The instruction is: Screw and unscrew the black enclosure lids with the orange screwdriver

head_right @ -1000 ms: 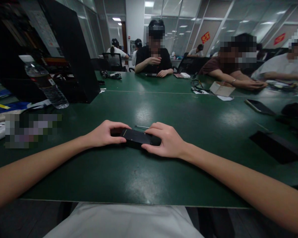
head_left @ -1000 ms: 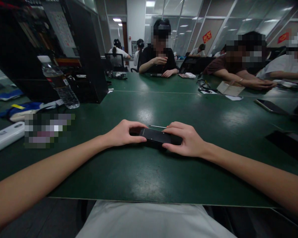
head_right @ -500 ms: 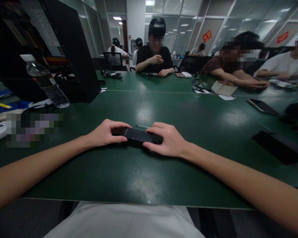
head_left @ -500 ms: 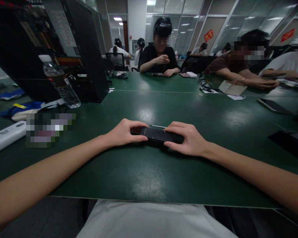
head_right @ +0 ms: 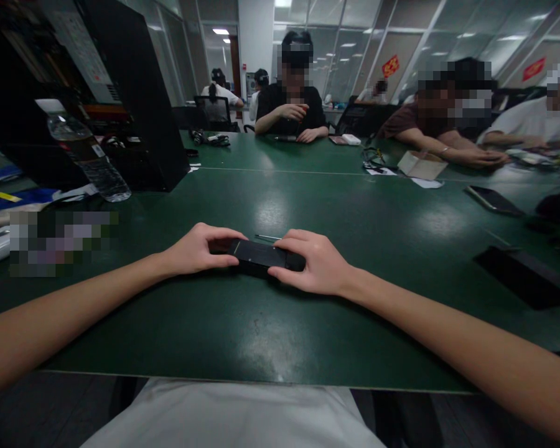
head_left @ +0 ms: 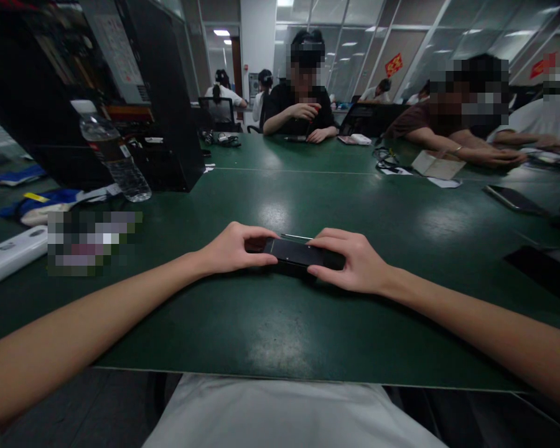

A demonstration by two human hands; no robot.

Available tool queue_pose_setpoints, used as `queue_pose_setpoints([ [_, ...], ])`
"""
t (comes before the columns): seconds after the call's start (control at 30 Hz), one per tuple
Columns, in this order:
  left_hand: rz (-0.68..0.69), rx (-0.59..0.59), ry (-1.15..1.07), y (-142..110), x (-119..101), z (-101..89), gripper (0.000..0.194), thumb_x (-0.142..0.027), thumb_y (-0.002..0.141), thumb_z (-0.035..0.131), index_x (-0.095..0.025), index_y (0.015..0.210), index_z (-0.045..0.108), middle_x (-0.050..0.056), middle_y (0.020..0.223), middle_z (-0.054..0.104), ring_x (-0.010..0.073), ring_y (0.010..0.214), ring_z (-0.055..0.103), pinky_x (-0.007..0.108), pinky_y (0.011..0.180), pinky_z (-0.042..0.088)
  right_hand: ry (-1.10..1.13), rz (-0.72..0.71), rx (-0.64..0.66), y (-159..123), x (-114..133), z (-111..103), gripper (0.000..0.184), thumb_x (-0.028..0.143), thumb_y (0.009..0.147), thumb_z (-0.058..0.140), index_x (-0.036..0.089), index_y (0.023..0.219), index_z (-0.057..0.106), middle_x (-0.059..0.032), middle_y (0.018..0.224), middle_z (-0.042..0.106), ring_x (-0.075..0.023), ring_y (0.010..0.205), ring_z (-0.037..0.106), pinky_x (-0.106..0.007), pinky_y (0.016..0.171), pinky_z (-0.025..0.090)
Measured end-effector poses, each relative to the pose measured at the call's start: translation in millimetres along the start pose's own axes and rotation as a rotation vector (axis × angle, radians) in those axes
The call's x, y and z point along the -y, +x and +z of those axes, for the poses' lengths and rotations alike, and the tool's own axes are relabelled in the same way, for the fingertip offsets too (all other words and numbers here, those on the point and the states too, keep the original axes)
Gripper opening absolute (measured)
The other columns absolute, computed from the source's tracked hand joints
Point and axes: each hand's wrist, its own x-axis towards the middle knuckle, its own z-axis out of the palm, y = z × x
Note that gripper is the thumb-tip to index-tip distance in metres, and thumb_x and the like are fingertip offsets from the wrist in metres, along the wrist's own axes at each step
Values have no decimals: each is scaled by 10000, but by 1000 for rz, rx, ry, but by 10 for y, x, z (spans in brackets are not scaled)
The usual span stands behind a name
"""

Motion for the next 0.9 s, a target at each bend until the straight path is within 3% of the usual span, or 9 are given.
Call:
queue_pose_setpoints([
  [0.5, 9, 12, -7, 10, 14, -8, 476, -350, 794, 820, -107, 1193, 729, 71, 945, 756, 176, 813, 694, 259, 754, 569, 2, -11, 0, 11, 11, -2, 350, 433, 916, 665, 120, 1068, 705, -86, 915, 696, -160, 766, 647, -285, 680, 513],
  [0.9, 61, 9, 110, 12, 25, 7, 489, -447, 816, 798, -129, 1180, 729, 49, 898, 733, 170, 778, 664, 252, 718, 512, -53, -94, -57, -15, -17, 13, 305, 410, 915, 652, 148, 1064, 702, -88, 904, 733, -161, 748, 683, -269, 659, 542],
])
